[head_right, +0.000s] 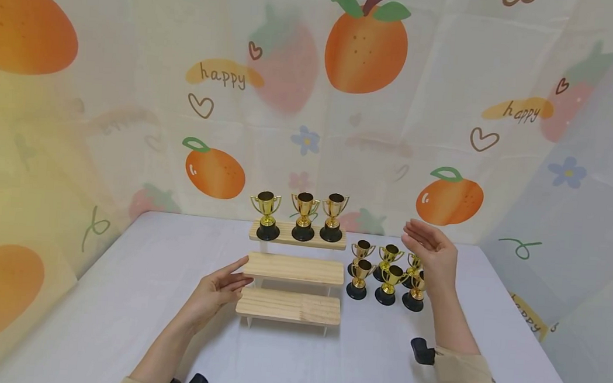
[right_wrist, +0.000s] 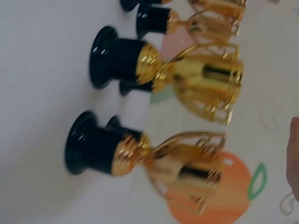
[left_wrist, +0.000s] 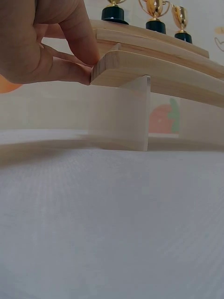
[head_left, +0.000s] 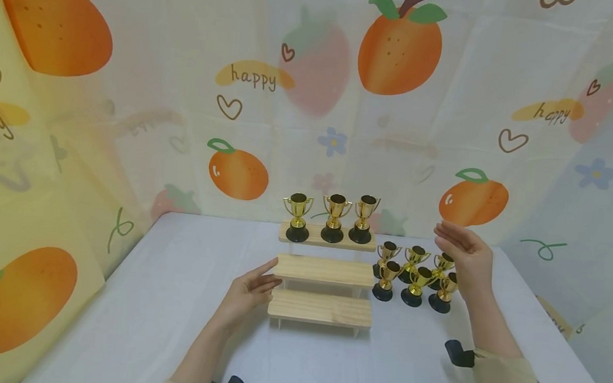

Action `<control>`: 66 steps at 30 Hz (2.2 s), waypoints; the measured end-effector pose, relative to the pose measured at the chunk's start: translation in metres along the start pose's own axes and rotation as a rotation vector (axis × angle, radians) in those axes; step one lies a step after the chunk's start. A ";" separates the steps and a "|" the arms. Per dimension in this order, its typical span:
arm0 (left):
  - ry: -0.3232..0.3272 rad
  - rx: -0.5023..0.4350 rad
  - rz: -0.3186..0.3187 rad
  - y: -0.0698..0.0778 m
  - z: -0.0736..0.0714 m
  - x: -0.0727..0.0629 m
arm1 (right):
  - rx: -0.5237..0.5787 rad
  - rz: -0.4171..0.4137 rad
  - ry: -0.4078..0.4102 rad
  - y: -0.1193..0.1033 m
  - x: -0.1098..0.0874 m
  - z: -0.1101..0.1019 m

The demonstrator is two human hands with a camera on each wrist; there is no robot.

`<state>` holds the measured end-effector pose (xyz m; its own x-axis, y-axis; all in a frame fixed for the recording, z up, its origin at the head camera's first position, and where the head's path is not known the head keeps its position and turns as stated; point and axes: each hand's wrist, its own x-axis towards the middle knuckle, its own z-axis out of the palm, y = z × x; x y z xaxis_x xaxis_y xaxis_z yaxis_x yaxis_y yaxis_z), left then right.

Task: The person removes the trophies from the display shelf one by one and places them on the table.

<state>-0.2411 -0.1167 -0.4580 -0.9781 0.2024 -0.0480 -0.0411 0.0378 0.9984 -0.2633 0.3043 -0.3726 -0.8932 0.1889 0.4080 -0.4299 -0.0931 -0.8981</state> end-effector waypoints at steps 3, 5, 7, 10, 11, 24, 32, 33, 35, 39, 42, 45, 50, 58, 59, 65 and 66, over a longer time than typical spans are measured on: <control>0.002 0.000 0.003 0.000 0.000 0.000 | -0.010 0.000 -0.031 -0.005 0.003 0.015; -0.003 0.000 0.004 0.000 0.000 0.000 | -0.023 0.002 -0.049 -0.006 0.005 0.025; -0.009 -0.003 0.002 0.000 0.000 0.000 | -0.042 0.003 -0.067 -0.007 0.008 0.034; -0.020 -0.004 0.002 0.000 -0.001 -0.001 | -0.070 0.011 -0.095 -0.006 0.011 0.047; -0.024 -0.002 0.004 0.000 -0.001 -0.001 | -0.073 0.015 -0.106 -0.006 0.012 0.050; -0.022 0.011 0.005 0.002 -0.002 -0.001 | -0.068 0.037 -0.162 0.002 0.024 0.084; -0.032 0.012 0.006 0.002 -0.002 -0.001 | -0.019 0.108 -0.151 0.004 0.032 0.098; -0.032 0.011 0.005 0.001 -0.002 -0.001 | -0.017 0.121 -0.150 0.004 0.033 0.100; -0.032 0.010 0.004 0.001 -0.002 -0.001 | -0.015 0.142 -0.152 0.005 0.035 0.102; -0.036 0.011 0.005 0.001 -0.002 -0.001 | -0.023 0.172 -0.163 0.006 0.037 0.106; -0.036 0.010 0.006 0.001 -0.002 -0.001 | -0.026 0.178 -0.168 0.007 0.037 0.109; -0.036 0.008 0.010 0.001 -0.002 -0.001 | -0.039 0.175 -0.167 0.007 0.038 0.111; -0.033 0.008 0.007 0.002 -0.002 -0.001 | -0.041 0.168 -0.171 0.009 0.039 0.115; -0.023 0.017 0.011 0.000 -0.002 0.000 | 0.014 0.176 -0.167 0.013 0.038 0.117; -0.025 0.018 0.012 0.000 -0.002 0.000 | 0.013 0.177 -0.168 0.013 0.038 0.117; -0.037 0.018 0.012 0.000 -0.002 0.000 | 0.011 0.179 -0.167 0.011 0.038 0.117; -0.038 0.016 0.012 0.000 -0.002 0.000 | 0.014 0.177 -0.164 0.011 0.038 0.117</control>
<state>-0.2414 -0.1192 -0.4576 -0.9701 0.2399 -0.0376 -0.0261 0.0507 0.9984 -0.3169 0.1957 -0.3477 -0.9639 0.0068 0.2663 -0.2650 -0.1244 -0.9562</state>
